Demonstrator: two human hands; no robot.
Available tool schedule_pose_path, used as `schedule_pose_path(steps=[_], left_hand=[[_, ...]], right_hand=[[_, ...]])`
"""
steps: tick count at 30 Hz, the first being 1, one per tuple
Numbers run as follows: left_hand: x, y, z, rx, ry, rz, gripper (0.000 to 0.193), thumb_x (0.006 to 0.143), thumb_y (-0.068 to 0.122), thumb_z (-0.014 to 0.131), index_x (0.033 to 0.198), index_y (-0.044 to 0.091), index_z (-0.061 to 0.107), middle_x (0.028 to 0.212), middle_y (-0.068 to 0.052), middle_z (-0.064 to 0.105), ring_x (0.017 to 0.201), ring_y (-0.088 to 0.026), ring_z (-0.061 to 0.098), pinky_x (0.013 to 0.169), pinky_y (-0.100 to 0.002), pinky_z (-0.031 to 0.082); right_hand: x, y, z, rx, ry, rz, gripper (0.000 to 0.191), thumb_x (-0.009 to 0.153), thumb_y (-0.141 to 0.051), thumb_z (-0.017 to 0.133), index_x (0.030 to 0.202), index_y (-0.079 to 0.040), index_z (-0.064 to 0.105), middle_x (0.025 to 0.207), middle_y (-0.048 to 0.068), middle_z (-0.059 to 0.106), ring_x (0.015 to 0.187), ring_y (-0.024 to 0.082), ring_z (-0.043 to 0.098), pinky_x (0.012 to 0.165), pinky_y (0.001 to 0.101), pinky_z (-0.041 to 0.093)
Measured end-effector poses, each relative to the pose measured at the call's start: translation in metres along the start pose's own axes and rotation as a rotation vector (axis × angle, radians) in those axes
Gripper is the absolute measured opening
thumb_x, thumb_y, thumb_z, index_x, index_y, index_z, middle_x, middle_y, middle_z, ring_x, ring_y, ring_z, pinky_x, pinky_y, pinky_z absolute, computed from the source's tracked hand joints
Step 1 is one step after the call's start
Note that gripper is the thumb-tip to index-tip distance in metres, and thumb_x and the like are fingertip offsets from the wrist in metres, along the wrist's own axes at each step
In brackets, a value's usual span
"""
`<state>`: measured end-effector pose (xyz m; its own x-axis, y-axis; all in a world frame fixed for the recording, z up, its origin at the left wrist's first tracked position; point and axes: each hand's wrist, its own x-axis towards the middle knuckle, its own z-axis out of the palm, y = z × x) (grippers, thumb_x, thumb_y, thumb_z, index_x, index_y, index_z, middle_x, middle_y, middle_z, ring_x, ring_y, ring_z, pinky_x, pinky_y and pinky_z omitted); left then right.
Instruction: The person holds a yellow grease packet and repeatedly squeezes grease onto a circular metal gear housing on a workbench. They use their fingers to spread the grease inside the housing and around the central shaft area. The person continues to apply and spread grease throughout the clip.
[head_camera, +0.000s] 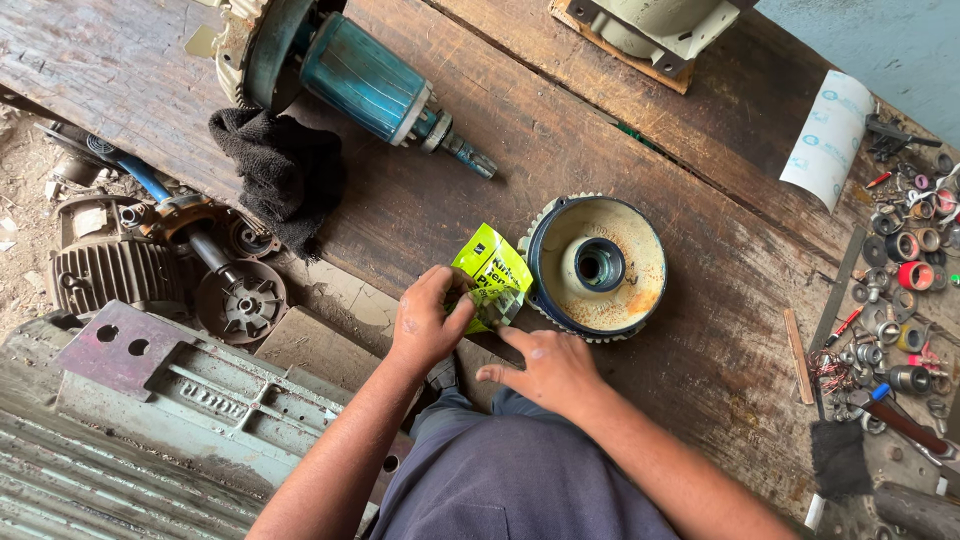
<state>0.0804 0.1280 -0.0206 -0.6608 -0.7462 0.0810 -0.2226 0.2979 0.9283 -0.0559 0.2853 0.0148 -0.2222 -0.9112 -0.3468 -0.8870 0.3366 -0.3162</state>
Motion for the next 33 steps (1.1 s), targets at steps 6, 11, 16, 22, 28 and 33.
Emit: schedule_pose_path(steps=[6, 11, 16, 22, 28, 33], left_hand=[[-0.002, 0.003, 0.000, 0.033, -0.008, 0.034, 0.015, 0.082, 0.013, 0.067, 0.093, 0.003, 0.065, 0.091, -0.013, 0.067, 0.084, -0.033, 0.069, 0.074, -0.040, 0.055], [-0.008, 0.003, 0.007, 0.079, 0.031, 0.083, 0.011, 0.085, 0.013, 0.068, 0.093, 0.006, 0.065, 0.095, -0.011, 0.068, 0.085, -0.033, 0.070, 0.072, -0.041, 0.055], [-0.011, 0.001, 0.011, 0.113, 0.069, 0.149, 0.010, 0.085, 0.012, 0.068, 0.093, 0.007, 0.063, 0.097, -0.008, 0.069, 0.085, -0.032, 0.070, 0.070, -0.040, 0.056], [-0.011, -0.001, 0.011, 0.121, 0.065, 0.148, 0.011, 0.084, 0.011, 0.068, 0.092, 0.007, 0.062, 0.097, -0.008, 0.069, 0.084, -0.031, 0.070, 0.070, -0.040, 0.055], [-0.011, -0.004, 0.008, 0.106, 0.068, 0.149, 0.011, 0.084, 0.013, 0.068, 0.092, 0.007, 0.062, 0.096, -0.009, 0.067, 0.083, -0.032, 0.070, 0.069, -0.041, 0.055], [-0.013, -0.006, 0.006, 0.118, 0.061, 0.155, 0.013, 0.084, 0.013, 0.068, 0.092, 0.007, 0.061, 0.094, -0.010, 0.065, 0.082, -0.034, 0.069, 0.068, -0.042, 0.054]], right_hand=[[-0.027, 0.020, 0.002, 0.740, 0.012, 0.118, 0.061, 0.084, -0.044, 0.079, 0.133, -0.009, 0.065, 0.081, 0.008, 0.072, 0.064, 0.015, 0.059, 0.062, 0.0349, 0.050], [-0.048, 0.075, -0.075, 0.650, 0.286, 0.013, 0.049, 0.091, -0.031, 0.077, 0.135, -0.012, 0.067, 0.073, 0.001, 0.071, 0.086, 0.010, 0.077, 0.079, 0.0309, 0.065], [-0.028, 0.094, -0.138, -0.242, 0.039, 0.183, 0.090, 0.065, -0.065, 0.081, 0.147, -0.035, 0.059, 0.112, 0.013, 0.061, 0.111, 0.030, 0.058, 0.090, 0.0471, 0.049], [0.022, 0.078, -0.156, -0.735, -0.217, -0.119, 0.107, 0.056, -0.081, 0.075, 0.151, -0.038, 0.050, 0.125, 0.009, 0.060, 0.115, 0.028, 0.057, 0.088, 0.0408, 0.048], [0.046, 0.076, -0.164, -0.881, -0.491, -0.078, 0.100, 0.064, -0.082, 0.071, 0.150, -0.038, 0.045, 0.122, 0.010, 0.062, 0.110, 0.029, 0.063, 0.087, 0.0414, 0.051], [0.043, 0.088, -0.161, -0.794, -0.427, -0.116, 0.091, 0.067, -0.079, 0.070, 0.147, -0.038, 0.050, 0.109, 0.012, 0.067, 0.095, 0.031, 0.071, 0.077, 0.0430, 0.058]])
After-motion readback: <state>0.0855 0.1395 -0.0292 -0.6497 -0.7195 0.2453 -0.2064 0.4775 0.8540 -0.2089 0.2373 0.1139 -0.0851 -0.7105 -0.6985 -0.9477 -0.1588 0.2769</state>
